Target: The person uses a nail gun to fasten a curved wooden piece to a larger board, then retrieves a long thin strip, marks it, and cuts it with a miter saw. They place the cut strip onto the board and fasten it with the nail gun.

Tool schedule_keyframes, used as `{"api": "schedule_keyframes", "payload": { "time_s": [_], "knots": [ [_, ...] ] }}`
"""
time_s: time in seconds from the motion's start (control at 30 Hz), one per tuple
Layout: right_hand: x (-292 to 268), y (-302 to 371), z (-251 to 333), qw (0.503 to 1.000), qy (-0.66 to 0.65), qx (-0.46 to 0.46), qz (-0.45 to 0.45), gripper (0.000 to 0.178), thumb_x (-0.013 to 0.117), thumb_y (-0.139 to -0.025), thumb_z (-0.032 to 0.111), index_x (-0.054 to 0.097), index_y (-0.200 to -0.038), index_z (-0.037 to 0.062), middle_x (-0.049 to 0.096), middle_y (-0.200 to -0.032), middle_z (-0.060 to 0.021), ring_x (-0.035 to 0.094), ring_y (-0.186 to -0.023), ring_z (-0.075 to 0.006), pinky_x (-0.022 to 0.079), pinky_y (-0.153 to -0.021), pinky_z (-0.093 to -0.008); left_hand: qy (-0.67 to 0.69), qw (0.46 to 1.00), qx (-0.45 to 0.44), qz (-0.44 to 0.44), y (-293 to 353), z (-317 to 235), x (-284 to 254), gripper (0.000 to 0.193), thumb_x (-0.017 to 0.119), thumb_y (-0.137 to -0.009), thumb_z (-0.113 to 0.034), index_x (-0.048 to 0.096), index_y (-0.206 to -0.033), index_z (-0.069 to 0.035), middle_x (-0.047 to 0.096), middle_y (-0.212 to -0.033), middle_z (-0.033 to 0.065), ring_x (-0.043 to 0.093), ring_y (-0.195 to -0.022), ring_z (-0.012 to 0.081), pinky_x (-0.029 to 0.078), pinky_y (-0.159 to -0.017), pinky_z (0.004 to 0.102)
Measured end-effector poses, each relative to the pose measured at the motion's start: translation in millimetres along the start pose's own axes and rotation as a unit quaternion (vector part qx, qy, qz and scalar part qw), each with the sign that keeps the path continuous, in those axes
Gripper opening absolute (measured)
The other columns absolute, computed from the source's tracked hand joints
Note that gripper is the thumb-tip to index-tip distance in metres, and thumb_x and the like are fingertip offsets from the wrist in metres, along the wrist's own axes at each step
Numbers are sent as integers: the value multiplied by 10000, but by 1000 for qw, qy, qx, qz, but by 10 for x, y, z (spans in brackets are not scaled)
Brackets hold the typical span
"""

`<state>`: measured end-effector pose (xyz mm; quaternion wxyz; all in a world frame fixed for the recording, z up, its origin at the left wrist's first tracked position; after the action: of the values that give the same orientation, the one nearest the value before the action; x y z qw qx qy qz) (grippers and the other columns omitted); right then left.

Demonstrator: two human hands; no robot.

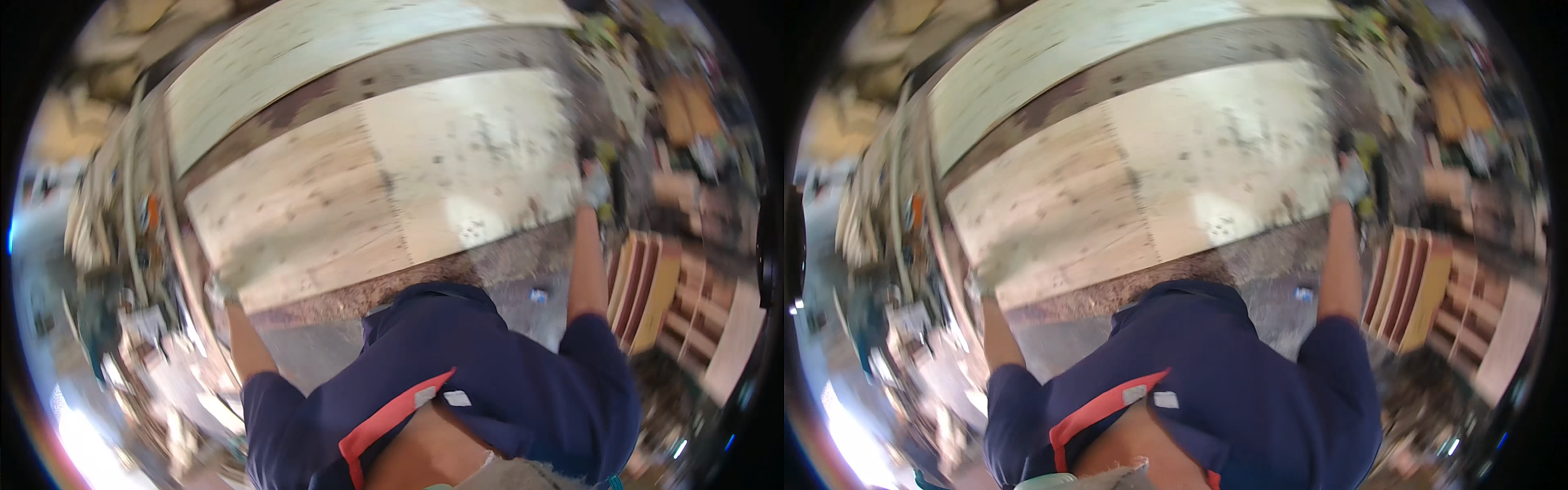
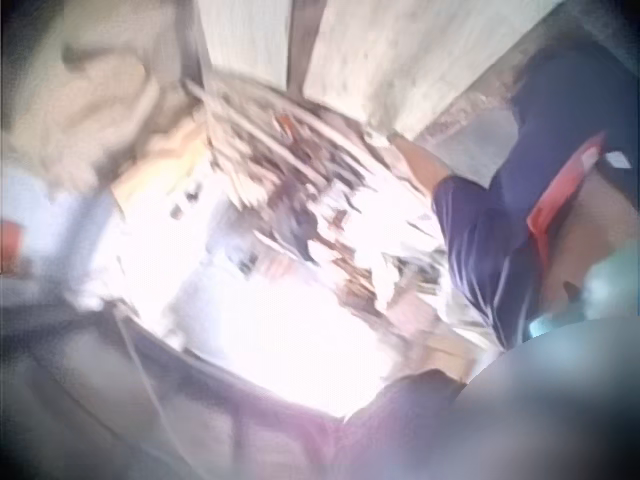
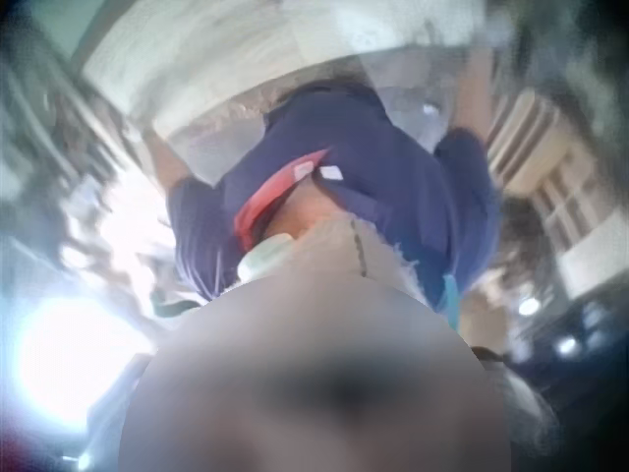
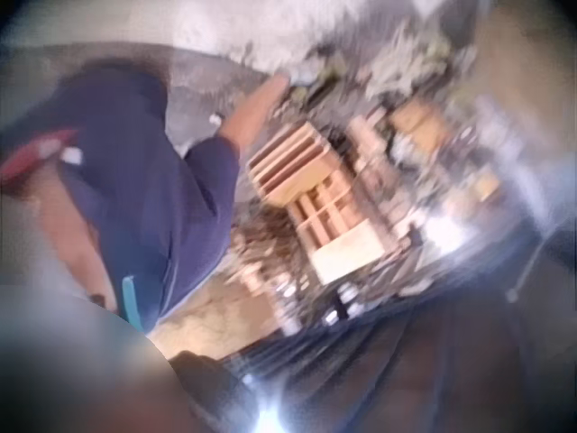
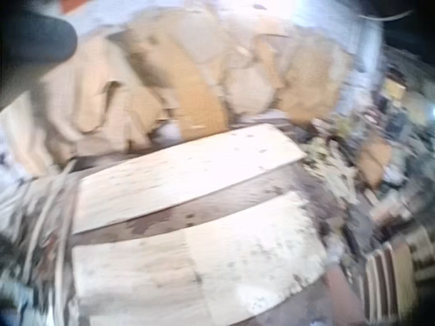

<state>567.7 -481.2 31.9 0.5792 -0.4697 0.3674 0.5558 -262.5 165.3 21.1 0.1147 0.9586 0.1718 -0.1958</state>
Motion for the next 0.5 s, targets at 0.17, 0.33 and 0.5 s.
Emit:
{"api": "schedule_keyframes", "payload": {
  "time_s": [0.17,0.33,0.5],
  "knots": [
    [-242,1112,111,975,-165,-149,-13,338,578,-964,236,697,-1176,1,732,-1074,-158,692,-967,-289,545,-863,-402,-397,901,109,-136,147,319,-565,605,671,-871,-463,604,-1310,-52,612,-1321,196,563,-1225,360,434,-1037,476],
    [-283,2099,297,960,-233,121,99,394,540,-959,302,740,-958,-38,736,-931,-152,658,-850,-254,498,-794,-389,-410,880,87,-224,198,373,-1015,560,729,-811,-387,613,-1254,-65,597,-1320,194,535,-1254,381,425,-1062,476],
    [-434,2792,512,957,-270,48,90,309,537,-922,235,699,-839,-15,657,-799,-81,582,-764,-189,459,-730,-350,-475,857,138,-143,-240,235,-1320,585,753,-786,-354,593,-1271,-68,596,-1308,191,534,-1257,377,433,-1047,482]
  ]
}}
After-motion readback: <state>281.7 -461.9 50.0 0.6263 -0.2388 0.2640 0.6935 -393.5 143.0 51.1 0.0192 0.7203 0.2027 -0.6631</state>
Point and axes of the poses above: each hand's wrist, its own y-axis away from the middle knuckle, its own x-axis out of the palm, z = x × y, the point moved 1 cm from there along -y, towards the middle knuckle
